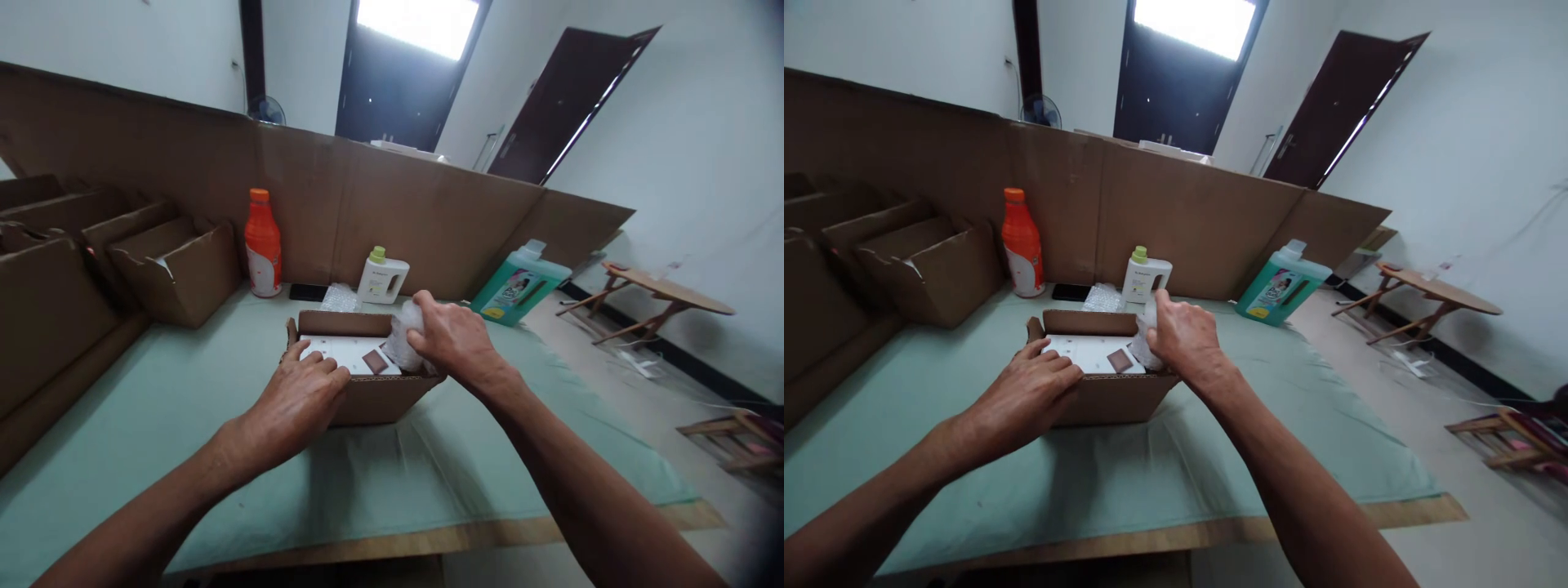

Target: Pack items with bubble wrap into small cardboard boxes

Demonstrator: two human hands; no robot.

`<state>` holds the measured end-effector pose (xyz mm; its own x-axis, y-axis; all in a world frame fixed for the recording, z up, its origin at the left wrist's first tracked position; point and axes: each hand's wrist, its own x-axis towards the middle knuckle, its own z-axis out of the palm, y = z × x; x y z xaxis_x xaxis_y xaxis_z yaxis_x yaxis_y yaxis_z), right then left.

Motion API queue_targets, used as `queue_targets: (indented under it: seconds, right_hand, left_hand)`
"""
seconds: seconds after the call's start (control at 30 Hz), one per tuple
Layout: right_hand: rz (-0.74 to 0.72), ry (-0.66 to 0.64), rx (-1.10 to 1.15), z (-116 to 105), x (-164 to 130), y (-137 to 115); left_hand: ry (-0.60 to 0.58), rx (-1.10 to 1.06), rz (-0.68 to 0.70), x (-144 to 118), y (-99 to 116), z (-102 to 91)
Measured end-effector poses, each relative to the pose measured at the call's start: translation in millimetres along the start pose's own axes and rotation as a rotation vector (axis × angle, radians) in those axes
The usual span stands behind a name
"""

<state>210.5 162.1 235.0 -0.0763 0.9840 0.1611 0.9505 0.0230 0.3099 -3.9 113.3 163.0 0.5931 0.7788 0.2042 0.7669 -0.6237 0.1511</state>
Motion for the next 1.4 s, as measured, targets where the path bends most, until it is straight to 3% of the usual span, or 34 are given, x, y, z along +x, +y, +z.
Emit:
queue_targets:
  seconds: [0.1,0.2,0.3,0.4,0.53,0.67,0.73,0.8,0.93,1.0,1.13,1.27,1.4]
  right_hand:
    - [0.058,0.028,0.077,9,-6,14]
    - [0.106,0.054,0.223,19,-13,30]
    - [0.151,0.094,0.368,30,-17,43]
    - [0.165,0.103,0.469,40,-20,55]
    - [0.179,0.109,0.837,45,-23,65]
    - [0.191,0.221,1.489,45,-18,61]
    - [0.192,0.211,1.661,49,-12,56]
    - [0.221,0.133,1.586,55,-7,54]
    - [0.238,0.166,0.891,62,-8,57]
    - [0.174,0.131,0.607,55,-12,56]
    - [0.089,-0.052,0.264,33,-12,40]
    - [0.108,-0.067,0.19,28,-6,24]
    - [0.045,-0.079,0.45,41,-9,25]
  left_hand:
    - [-0.134,-0.313,0.115,17,-16,-31.0]
    - [-0.23,-0.568,0.159,59,-29,-49.0]
    - [-0.378,-0.577,0.158,105,-25,-37.7]
    - [-0.45,-0.451,0.28,132,-10,-10.8]
    - [-0.387,-0.243,0.314,136,6,10.1]
    - [-0.38,-0.263,0.294,132,9,9.2]
    - [-0.377,-0.294,0.296,130,9,7.1]
    - [-0.387,-0.291,0.283,128,8,5.8]
    - [-0.389,-0.291,0.256,125,5,5.3]
    - [-0.381,-0.295,0.221,125,4,5.3]
    - [-0.318,-0.284,0.15,127,4,6.7]
    - [-0.28,-0.267,0.158,127,7,13.0]
    - [-0.274,-0.225,0.146,126,11,20.3]
